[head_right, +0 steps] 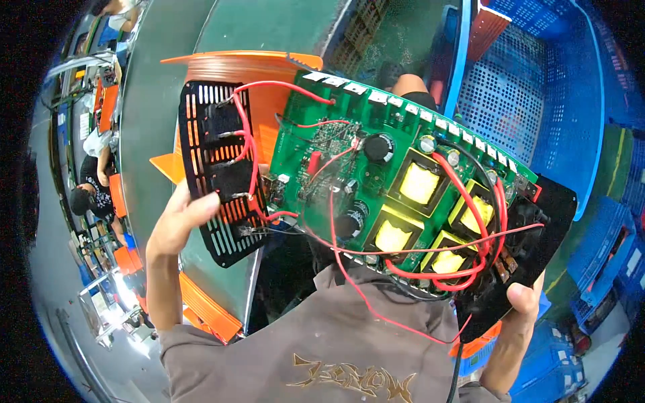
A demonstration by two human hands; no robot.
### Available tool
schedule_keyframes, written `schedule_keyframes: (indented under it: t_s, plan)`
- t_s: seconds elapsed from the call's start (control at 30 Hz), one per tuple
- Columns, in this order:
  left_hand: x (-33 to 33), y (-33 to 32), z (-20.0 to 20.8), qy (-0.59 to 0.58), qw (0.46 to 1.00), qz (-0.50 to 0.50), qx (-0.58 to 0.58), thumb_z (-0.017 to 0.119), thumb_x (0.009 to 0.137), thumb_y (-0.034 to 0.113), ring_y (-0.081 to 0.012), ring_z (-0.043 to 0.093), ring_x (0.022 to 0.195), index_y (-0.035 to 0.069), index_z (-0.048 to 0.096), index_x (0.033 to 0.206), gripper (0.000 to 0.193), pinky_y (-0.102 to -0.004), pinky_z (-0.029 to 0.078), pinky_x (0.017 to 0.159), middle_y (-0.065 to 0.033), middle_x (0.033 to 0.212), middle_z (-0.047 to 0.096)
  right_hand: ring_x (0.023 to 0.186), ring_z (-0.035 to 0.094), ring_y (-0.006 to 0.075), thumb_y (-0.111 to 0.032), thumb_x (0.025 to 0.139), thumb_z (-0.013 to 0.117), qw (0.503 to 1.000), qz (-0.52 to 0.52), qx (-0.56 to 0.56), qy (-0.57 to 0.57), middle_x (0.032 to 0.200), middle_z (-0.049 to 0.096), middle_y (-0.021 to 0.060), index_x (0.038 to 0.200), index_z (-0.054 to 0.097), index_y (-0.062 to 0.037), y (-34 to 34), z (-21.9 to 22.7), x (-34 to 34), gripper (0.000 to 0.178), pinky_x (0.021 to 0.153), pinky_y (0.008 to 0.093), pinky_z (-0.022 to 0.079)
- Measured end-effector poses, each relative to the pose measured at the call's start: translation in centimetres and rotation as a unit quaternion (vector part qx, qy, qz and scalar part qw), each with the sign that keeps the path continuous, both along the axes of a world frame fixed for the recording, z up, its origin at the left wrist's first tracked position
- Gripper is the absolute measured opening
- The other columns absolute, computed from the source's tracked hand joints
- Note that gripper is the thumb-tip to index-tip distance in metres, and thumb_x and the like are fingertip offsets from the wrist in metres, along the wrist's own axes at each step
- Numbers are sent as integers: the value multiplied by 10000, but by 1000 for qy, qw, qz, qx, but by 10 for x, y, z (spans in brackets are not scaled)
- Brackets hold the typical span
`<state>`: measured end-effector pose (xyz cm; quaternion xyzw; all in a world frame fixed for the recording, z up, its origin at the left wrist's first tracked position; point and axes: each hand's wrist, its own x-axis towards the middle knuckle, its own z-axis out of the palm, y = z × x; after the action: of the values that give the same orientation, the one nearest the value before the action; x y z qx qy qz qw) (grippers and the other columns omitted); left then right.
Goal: Assembling electronic components onto a circuit board and fitting them into an orange plastic housing on a factory assembly line.
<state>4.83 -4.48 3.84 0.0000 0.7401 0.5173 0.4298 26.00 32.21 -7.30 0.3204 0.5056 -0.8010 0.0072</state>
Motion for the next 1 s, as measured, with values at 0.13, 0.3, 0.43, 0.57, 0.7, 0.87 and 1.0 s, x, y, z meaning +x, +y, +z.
schedule_keyframes:
  t_s: [0.13, 0.3, 0.43, 0.57, 0.7, 0.87, 1.0]
  plan:
    - [15, 12, 5, 12, 998, 42, -33, 438, 974, 243, -186, 487, 1144, -12, 418, 1316, 427, -338, 368, 1001, -101, 1256, 511, 1118, 552, 318, -338, 622, 739, 1000, -7, -22, 15, 1264, 520, 193, 1367, 342, 32, -4, 1, -4, 922, 964, 450, 462]
    - [20, 35, 15, -9, 998, 64, 23, 406, 998, 261, -168, 358, 1259, -1, 211, 1446, 554, -318, 262, 1070, -96, 1379, 391, 1078, 577, 321, -305, 650, 706, 999, 0, -32, 20, 1258, 528, 189, 1366, 351, 20, 1, 2, -5, 863, 942, 443, 484]
    - [21, 41, 10, 82, 993, 17, 87, 463, 980, 251, -157, 362, 1240, 7, 110, 1477, 656, -297, 257, 1061, -89, 1380, 379, 1105, 540, 302, -368, 619, 746, 1000, 6, 5, -13, 1274, 489, 176, 1372, 322, 5, -3, 8, -8, 941, 941, 423, 464]
    - [21, 41, 17, 49, 996, 15, -76, 313, 1011, 403, -112, 502, 1071, -7, 449, 1291, 515, -272, 386, 937, -53, 1148, 561, 1103, 545, 304, -370, 625, 734, 1000, 18, 0, -14, 1271, 494, 179, 1374, 326, 7, -4, 12, -7, 933, 938, 417, 466]
    - [18, 27, -4, 72, 990, 114, 46, 362, 988, 465, -101, 604, 935, 29, 506, 1256, 532, -256, 493, 813, -40, 1053, 622, 1037, 601, 312, -330, 694, 651, 999, 18, 3, 27, 1208, 568, 188, 1298, 429, 65, 0, 12, -2, 755, 937, 426, 485]
    - [20, 21, -9, -5, 982, 187, 24, 357, 978, 505, -105, 624, 891, 47, 525, 1241, 554, -259, 522, 770, -39, 1042, 630, 1028, 605, 297, -375, 694, 654, 1000, 23, -5, 12, 1194, 579, 183, 1274, 459, 64, 4, 10, 6, 753, 932, 412, 487]
    - [19, 24, -8, 72, 986, 144, 42, 272, 990, 525, -111, 601, 908, 22, 524, 1236, 614, -267, 475, 839, -46, 1028, 625, 1081, 563, 293, -375, 637, 711, 1000, 7, -7, -9, 1247, 520, 170, 1370, 338, 3, 2, 13, 6, 906, 924, 410, 474]
